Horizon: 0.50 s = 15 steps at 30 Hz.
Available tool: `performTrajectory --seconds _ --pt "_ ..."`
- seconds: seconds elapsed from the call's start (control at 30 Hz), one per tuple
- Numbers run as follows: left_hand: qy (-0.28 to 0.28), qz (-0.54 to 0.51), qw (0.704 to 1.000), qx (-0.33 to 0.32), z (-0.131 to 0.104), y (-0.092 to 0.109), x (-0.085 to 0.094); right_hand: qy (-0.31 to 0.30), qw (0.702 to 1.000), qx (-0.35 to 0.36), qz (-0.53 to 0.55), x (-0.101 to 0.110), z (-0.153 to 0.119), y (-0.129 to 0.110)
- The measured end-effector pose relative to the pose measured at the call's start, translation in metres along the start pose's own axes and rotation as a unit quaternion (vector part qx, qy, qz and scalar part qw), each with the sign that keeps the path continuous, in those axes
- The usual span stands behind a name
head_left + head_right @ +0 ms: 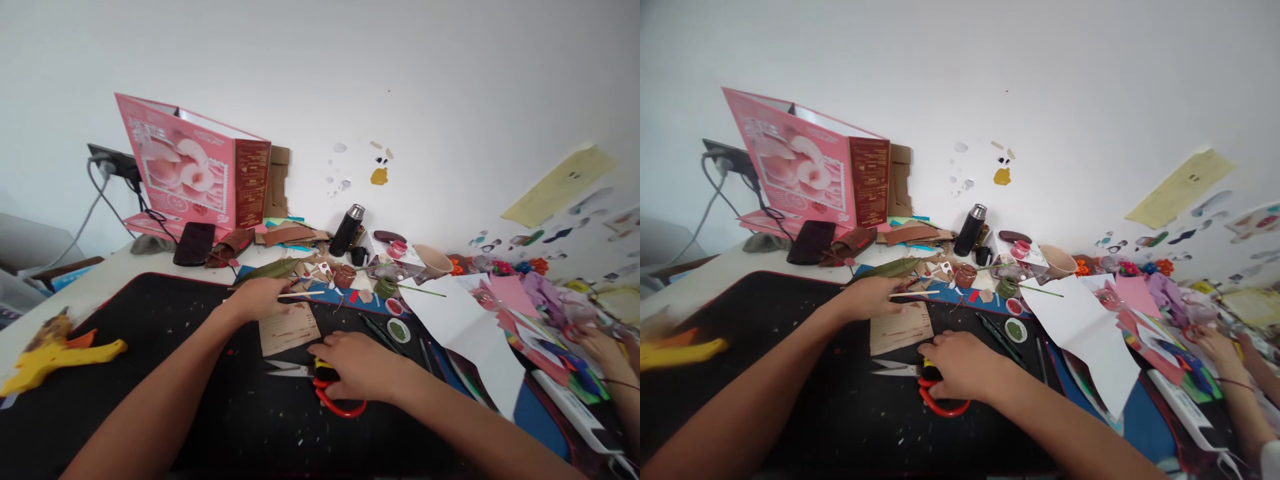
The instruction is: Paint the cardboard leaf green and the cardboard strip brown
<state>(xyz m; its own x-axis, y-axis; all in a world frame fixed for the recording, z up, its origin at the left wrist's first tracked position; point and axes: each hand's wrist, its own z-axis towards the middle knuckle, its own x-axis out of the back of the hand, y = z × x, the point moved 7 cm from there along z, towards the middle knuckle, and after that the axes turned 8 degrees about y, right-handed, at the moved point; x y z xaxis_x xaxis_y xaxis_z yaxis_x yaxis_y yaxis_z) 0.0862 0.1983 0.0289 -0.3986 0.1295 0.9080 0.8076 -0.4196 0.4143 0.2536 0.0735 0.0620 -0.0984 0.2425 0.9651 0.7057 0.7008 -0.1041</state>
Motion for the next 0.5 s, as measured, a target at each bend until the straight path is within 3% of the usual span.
performTrajectory --seconds 0.23,0.4,0.5 --pt "-0.023 0.052 0.998 0.001 0.000 0.011 -0.009 0.027 0.998 -0.025 0.042 0.008 0.000 0.003" --pt "-0.034 0.059 0.998 0.002 0.002 0.011 -0.013 0.150 0.982 -0.050 0.103 0.008 0.003 0.024" --pt "-0.036 0.061 0.997 0.007 0.002 0.010 -0.015 0.254 0.946 -0.089 0.178 0.000 0.002 0.046"
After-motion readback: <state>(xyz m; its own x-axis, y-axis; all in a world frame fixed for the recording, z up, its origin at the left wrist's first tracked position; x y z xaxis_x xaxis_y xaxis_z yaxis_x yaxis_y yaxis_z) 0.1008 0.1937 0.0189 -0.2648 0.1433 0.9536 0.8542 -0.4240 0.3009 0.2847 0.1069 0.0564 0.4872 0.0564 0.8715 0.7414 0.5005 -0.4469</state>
